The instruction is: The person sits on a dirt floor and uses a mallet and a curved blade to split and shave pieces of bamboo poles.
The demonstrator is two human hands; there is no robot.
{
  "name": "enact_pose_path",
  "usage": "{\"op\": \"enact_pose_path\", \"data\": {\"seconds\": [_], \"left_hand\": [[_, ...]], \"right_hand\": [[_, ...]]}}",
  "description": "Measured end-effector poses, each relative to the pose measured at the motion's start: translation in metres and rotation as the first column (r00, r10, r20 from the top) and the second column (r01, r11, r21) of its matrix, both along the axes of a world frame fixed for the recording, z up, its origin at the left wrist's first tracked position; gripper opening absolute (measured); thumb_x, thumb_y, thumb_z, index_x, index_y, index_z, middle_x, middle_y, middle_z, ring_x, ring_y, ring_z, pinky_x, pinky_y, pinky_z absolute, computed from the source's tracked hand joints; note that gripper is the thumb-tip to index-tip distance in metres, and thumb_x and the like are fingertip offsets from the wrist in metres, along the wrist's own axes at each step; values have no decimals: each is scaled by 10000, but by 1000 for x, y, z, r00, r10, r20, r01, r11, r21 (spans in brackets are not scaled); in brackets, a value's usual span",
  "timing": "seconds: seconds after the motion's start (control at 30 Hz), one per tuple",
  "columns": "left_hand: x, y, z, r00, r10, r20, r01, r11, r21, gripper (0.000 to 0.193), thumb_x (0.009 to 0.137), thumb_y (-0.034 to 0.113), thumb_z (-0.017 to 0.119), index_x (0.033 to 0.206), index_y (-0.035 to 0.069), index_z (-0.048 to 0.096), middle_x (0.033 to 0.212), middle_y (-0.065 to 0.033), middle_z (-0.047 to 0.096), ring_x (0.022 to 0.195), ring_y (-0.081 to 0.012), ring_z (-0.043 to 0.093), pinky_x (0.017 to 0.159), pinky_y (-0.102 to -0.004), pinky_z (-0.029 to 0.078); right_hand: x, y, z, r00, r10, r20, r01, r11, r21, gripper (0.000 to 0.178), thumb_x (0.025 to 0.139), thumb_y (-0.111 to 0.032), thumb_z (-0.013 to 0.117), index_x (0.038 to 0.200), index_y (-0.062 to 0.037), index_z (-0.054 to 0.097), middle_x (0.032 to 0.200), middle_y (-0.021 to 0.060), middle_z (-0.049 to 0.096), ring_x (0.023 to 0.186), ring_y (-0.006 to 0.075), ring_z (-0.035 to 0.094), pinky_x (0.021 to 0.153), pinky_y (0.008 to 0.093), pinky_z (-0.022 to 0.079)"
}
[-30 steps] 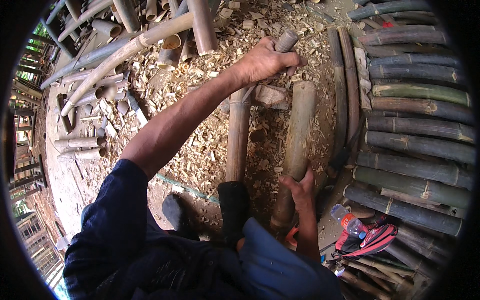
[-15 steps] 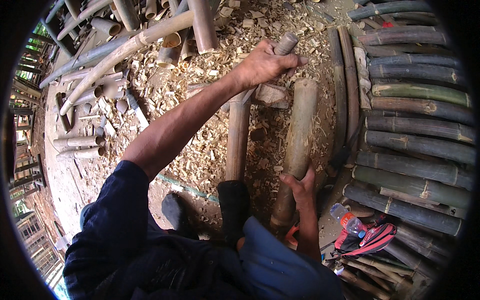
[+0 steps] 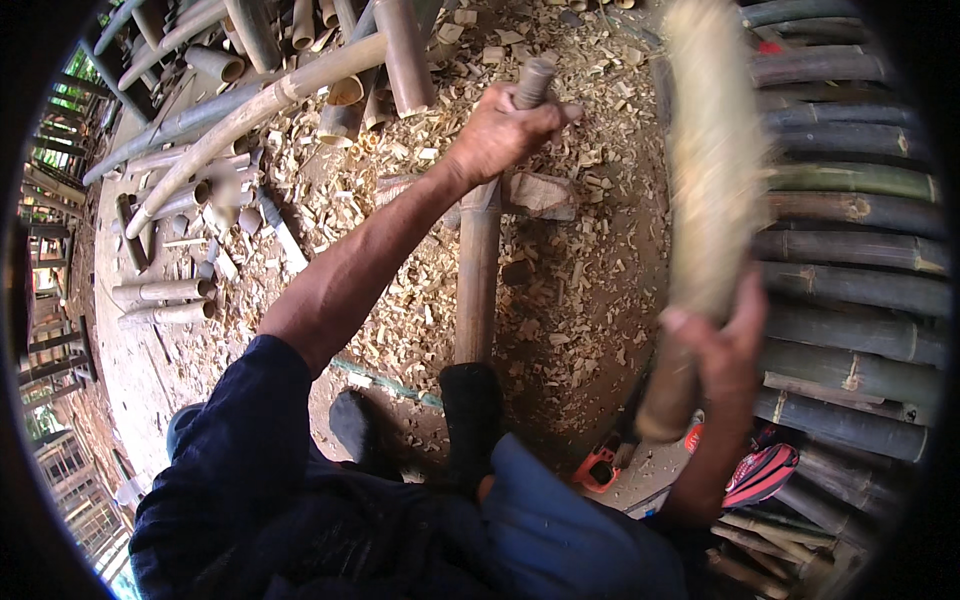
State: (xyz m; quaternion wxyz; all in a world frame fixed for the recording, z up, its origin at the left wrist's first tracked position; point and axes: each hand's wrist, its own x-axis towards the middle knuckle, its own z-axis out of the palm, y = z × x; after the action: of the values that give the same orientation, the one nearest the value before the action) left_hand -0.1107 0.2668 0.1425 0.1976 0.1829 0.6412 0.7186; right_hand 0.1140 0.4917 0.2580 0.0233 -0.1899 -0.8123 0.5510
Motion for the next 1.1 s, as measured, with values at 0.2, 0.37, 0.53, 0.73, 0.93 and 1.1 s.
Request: {"op": "enact_pose_path", "data": {"seconds": [0.2,0.37,0.53,0.73,0.93,1.1], "left_hand": [[-7,7,15,999,-46,-16,45,998,-49,217,943,245,668,865,57,742,727,-10,679,607,-95,576,612,-290,497],[-12,7,-2,999,8,39,-8,1000,-11,330,929,345,737,776,66,650,606,0,597,420,-60,471,381,-249,360],[-15,12,3,1000,20,17,-19,1000,-13,314,933,341,734,808,63,658,628,-9,611,420,-61,466,382,-255,354],[-14,5,-12,998,37,52,-36,999,-24,287,933,321,730,923,42,665,678,-25,629,475,-74,487,420,-257,383],[5,13,-26,985,-155,-75,157,987,19,86,896,158,673,894,72,675,735,-47,650,574,-123,577,554,-315,528],[109,7,70,637,-350,-687,117,925,-362,100,801,74,628,895,94,654,699,-80,652,644,-221,682,588,-383,609]], "right_hand": [[-111,2,56,857,245,-453,-26,899,437,614,746,-144,795,1290,-7,546,1054,119,650,909,237,665,817,382,544],[-142,-23,88,880,472,56,-333,527,782,842,654,-103,770,1414,50,441,1205,203,630,1080,342,633,991,411,496],[-148,3,166,912,318,-259,-155,852,500,879,663,-170,794,1426,66,427,1194,194,638,1054,303,660,926,362,542],[-145,-35,72,862,424,277,-485,534,692,616,670,-90,741,1254,-50,548,1103,192,702,962,344,690,871,442,525],[-143,-3,90,879,474,-61,-308,659,686,768,692,-165,775,1378,24,484,1162,185,649,951,277,669,882,379,544],[-99,29,94,909,205,-363,-28,899,436,675,751,-245,784,1317,12,522,1122,131,643,949,218,643,882,335,512]]}}
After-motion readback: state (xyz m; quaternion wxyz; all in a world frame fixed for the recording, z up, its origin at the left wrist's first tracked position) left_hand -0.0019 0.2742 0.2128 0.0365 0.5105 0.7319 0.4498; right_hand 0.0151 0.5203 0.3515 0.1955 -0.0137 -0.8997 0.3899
